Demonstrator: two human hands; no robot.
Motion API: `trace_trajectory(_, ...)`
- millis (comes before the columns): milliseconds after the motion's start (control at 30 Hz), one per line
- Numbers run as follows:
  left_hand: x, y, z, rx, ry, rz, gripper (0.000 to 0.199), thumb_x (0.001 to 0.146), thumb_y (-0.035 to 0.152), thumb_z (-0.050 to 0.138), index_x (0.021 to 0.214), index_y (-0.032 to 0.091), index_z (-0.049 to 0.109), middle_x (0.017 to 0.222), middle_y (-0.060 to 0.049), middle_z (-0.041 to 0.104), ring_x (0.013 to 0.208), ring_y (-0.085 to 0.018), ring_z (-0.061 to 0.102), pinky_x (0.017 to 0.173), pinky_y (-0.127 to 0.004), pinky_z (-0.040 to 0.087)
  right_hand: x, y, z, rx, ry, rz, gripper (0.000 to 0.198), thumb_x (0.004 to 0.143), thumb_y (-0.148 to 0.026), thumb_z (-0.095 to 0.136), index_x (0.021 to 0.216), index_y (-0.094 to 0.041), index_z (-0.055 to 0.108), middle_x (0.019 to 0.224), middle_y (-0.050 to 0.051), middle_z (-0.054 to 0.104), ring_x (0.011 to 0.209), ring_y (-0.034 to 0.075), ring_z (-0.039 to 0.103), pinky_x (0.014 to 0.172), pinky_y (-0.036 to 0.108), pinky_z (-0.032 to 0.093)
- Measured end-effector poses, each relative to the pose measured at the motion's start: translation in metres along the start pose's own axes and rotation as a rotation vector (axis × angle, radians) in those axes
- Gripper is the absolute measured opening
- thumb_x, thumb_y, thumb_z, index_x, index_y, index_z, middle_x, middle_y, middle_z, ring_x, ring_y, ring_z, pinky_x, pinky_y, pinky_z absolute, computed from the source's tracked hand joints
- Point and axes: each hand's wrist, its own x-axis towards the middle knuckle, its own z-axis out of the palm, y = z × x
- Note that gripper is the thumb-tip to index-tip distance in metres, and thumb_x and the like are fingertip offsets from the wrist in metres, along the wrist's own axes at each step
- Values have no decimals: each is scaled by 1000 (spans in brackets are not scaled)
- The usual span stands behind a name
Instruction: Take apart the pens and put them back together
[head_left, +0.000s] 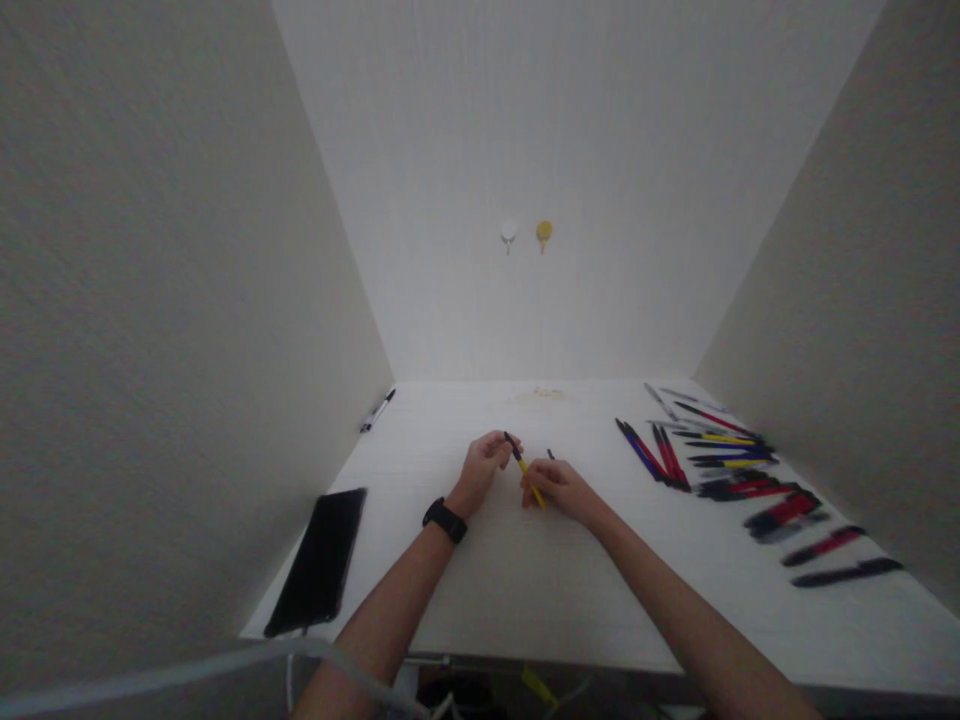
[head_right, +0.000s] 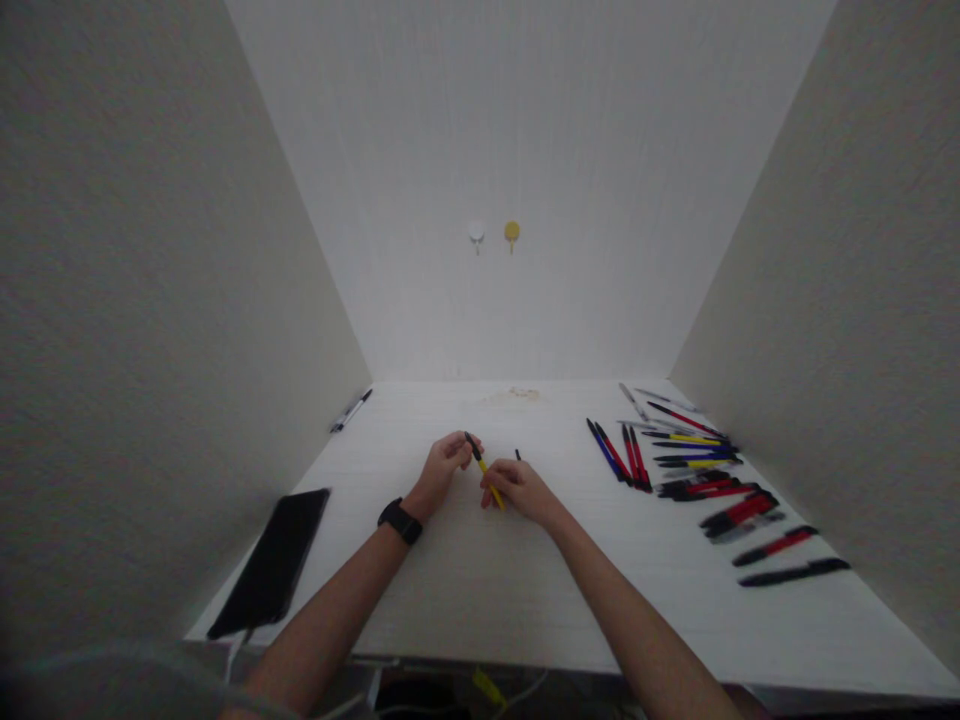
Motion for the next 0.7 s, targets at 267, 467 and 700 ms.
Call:
trace_trajectory(267, 1, -2, -1, -21, 86, -17, 33, 71, 43, 70, 81, 12, 65, 77, -6, 67, 55, -7, 41, 51, -22, 30, 2, 0, 3, -1, 113, -12, 37, 77, -54, 62, 78, -19, 52, 66, 3, 68, 50, 12, 55, 50, 24, 41)
trace_trajectory(467, 1, -2, -1, -18, 0, -19, 34, 72, 44, 69, 81, 12, 65, 77, -6, 66, 56, -8, 42, 51, -22, 31, 0, 0, 1, 14, 3, 10, 40, 80, -57, 57, 76, -17, 55, 63, 4, 68, 53, 12, 56, 53, 25, 42)
trace_trajectory(700, 0, -2, -1, -23, 61, -14, 33, 73, 44, 68, 81, 12, 64, 78, -6, 66, 55, -7, 40, 50, -21, 30, 1, -1, 1, -26, 11, -18, 43, 82, -61, 52, 84, -18, 54, 66, 4, 69, 54, 12, 56, 54, 26, 42)
